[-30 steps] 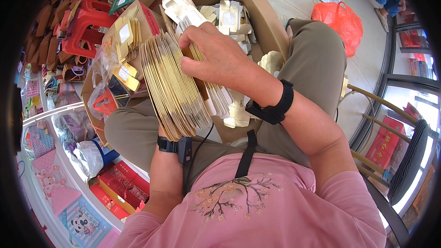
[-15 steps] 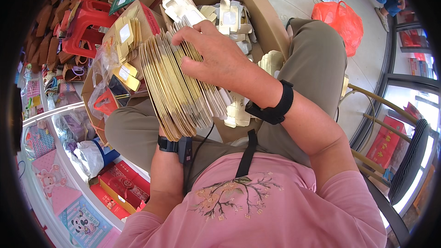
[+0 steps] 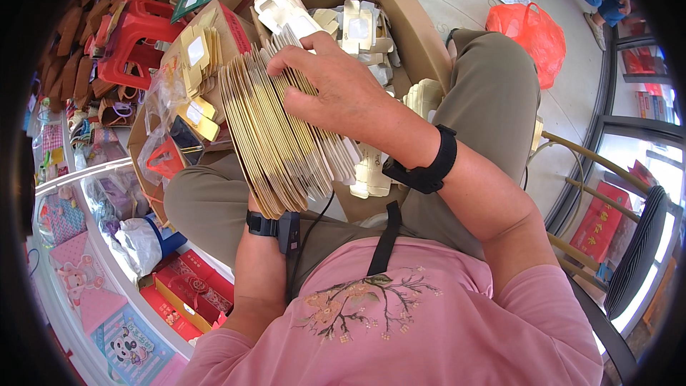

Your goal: The person sorts through a large cardboard box of unfolded small white and gold gift boxes, picking them up by hand and stacking them into a neat pile.

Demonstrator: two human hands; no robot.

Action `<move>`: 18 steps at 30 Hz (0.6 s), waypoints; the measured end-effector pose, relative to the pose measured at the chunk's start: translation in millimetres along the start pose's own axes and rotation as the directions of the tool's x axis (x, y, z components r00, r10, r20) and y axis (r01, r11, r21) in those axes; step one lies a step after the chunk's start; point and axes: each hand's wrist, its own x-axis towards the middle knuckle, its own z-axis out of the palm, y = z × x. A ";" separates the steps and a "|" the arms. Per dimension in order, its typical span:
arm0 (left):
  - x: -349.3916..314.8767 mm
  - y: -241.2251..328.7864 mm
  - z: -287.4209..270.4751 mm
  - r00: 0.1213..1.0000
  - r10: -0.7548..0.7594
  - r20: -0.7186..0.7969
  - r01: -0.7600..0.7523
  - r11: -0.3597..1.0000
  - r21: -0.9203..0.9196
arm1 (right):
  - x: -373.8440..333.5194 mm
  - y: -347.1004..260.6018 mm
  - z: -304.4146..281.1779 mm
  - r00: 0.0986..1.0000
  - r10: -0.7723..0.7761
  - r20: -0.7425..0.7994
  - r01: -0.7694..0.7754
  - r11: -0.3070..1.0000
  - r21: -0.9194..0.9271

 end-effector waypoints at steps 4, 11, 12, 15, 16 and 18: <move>1.9 1.0 4.3 1.000 0.007 -0.001 -0.007 1.000 0.008 | 0.2 -0.1 -0.4 1.000 -0.005 -0.001 0.005 1.000 -0.015; 5.7 3.5 13.1 1.000 0.016 0.000 -0.016 1.000 0.016 | 0.6 -2.3 -0.8 1.000 -0.007 0.001 0.007 1.000 -0.012; 6.6 3.5 13.7 1.000 0.017 0.000 -0.017 1.000 0.016 | 0.6 -2.2 -0.7 1.000 -0.001 0.004 0.001 1.000 -0.011; 7.3 3.9 16.7 1.000 0.020 0.001 -0.020 1.000 0.013 | 0.7 -3.0 -0.8 1.000 0.010 0.007 -0.010 1.000 -0.012; 7.1 4.3 17.6 1.000 0.020 0.003 -0.020 1.000 0.016 | 0.7 -3.5 -1.0 1.000 0.016 0.008 -0.015 1.000 -0.013; 6.9 4.1 19.2 1.000 0.025 0.004 -0.025 1.000 0.014 | 0.8 -4.4 -0.8 1.000 0.017 0.010 -0.017 1.000 -0.014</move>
